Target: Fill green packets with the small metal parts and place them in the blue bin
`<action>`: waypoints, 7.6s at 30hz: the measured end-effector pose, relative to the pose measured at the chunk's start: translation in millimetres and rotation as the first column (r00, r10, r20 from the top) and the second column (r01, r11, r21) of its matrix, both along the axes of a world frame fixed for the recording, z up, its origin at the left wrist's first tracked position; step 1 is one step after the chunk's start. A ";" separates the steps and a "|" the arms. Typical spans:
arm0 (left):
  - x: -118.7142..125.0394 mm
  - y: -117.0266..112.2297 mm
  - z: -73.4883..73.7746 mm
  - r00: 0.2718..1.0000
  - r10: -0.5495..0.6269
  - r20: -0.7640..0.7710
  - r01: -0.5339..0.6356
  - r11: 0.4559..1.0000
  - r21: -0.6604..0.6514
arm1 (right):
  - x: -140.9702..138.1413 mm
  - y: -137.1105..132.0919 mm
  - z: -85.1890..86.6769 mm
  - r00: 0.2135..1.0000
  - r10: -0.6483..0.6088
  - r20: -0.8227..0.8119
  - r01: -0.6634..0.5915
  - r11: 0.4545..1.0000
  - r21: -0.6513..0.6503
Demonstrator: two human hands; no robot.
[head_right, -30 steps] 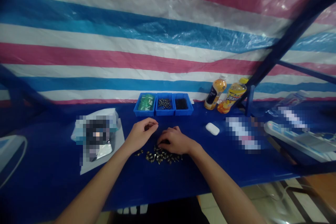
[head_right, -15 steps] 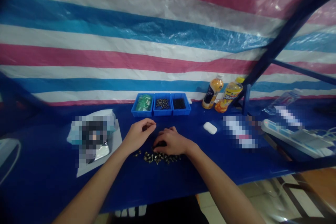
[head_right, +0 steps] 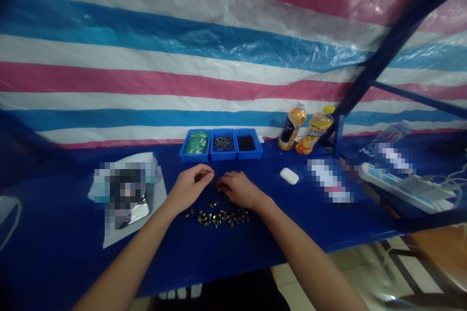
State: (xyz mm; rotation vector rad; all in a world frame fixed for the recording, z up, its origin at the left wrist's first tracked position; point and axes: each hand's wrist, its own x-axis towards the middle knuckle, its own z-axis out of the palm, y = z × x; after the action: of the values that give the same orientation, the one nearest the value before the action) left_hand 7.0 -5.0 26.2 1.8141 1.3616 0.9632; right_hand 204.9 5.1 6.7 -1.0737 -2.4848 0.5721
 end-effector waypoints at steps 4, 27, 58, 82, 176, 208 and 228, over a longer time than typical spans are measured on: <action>-0.2 0.5 -0.4 1.000 0.006 0.003 -0.006 1.000 0.017 | 1.5 2.3 0.1 0.970 -0.065 -0.233 0.040 0.993 -0.111; 8.0 -5.3 2.3 0.992 -0.123 -0.004 0.124 0.991 0.058 | 0.4 0.2 10.5 0.847 -0.276 -0.453 0.063 0.900 -0.431; 3.9 -3.9 1.2 0.997 -0.016 -0.070 0.019 0.999 0.050 | 21.2 0.9 18.3 0.975 0.020 -0.219 -0.064 0.979 -0.193; 6.2 -7.1 7.0 0.991 -0.125 -0.049 0.124 0.992 -0.027 | 11.0 -3.7 18.6 0.925 -0.090 -0.370 0.031 0.986 -0.162; 7.7 -5.4 -0.6 0.991 0.057 -0.119 -0.031 0.978 0.207 | -2.5 -6.1 8.9 0.979 0.111 -0.173 -0.132 0.984 -0.116; 10.5 -7.9 -1.8 0.992 -0.036 -0.123 0.074 0.946 0.317 | 1.7 -2.4 10.4 0.732 -0.256 -0.632 0.012 0.932 -0.363; 9.7 -10.2 4.9 0.995 -0.103 -0.011 0.102 0.960 0.259 | -1.9 -3.5 12.4 0.711 -0.235 -0.662 -0.141 0.875 -0.462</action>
State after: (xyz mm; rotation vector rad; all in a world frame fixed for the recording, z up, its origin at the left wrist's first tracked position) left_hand 16.7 -15.2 31.2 2.0534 1.1697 1.1305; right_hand 203.1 1.5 19.1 -0.8360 -1.6489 1.3583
